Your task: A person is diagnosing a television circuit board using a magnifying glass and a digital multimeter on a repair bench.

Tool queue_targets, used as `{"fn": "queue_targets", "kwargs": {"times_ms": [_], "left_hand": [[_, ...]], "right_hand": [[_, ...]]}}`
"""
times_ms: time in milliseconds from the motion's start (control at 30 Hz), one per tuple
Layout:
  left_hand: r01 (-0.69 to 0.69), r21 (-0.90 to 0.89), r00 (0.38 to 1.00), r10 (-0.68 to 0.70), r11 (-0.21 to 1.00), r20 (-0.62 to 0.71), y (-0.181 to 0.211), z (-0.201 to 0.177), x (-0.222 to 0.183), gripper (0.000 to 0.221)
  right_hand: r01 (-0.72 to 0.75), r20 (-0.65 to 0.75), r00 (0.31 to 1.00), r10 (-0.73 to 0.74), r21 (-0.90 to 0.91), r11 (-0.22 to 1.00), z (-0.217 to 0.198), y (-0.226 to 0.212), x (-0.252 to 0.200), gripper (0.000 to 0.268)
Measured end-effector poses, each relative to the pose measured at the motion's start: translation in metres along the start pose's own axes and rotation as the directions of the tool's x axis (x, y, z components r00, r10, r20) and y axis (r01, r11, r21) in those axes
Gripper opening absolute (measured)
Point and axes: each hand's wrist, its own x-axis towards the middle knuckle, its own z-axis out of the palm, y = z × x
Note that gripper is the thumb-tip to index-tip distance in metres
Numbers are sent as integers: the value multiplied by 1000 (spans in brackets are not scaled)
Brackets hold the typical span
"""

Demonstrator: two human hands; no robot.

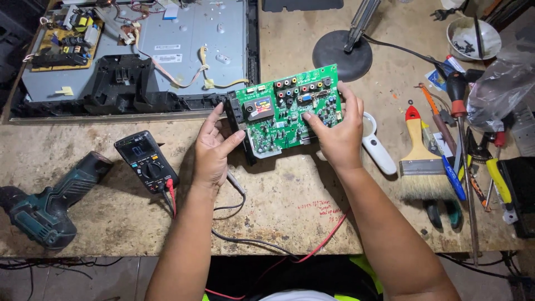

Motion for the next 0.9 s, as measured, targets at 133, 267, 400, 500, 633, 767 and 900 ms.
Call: {"fn": "queue_targets", "kwargs": {"times_ms": [133, 267, 400, 500, 633, 767, 900], "left_hand": [[-7, -2, 1000, 7, 1000, 2, -1, -1, 1, 79], [-5, -6, 1000, 5, 1000, -2, 2, 1, 0, 79], [-14, -21, 1000, 14, 1000, 0, 3, 2, -2, 79], [-25, -11, 1000, 25, 1000, 1, 0, 2, 0, 78], [-31, -3, 999, 31, 1000, -18, 0, 4, -2, 78], [-46, 16, 999, 46, 999, -14, 2, 3, -2, 78], [-49, 56, 999, 48, 997, 10, 5, 4, -3, 82]], "right_hand": [[-13, 16, 1000, 13, 13, 1000, 0, 1, 0, 87], [-16, 12, 1000, 16, 4, 1000, 1, -1, 0, 83], [-6, 14, 1000, 6, -24, 1000, 1, 3, 1, 82], [10, 29, 1000, -10, -16, 1000, -1, 2, 1, 82], [24, 51, 998, -24, 3, 1000, -3, 4, 2, 81], [12, 56, 998, -13, 22, 1000, -4, 0, 2, 81], [40, 51, 998, -41, 25, 999, -4, 5, 1, 81]]}}
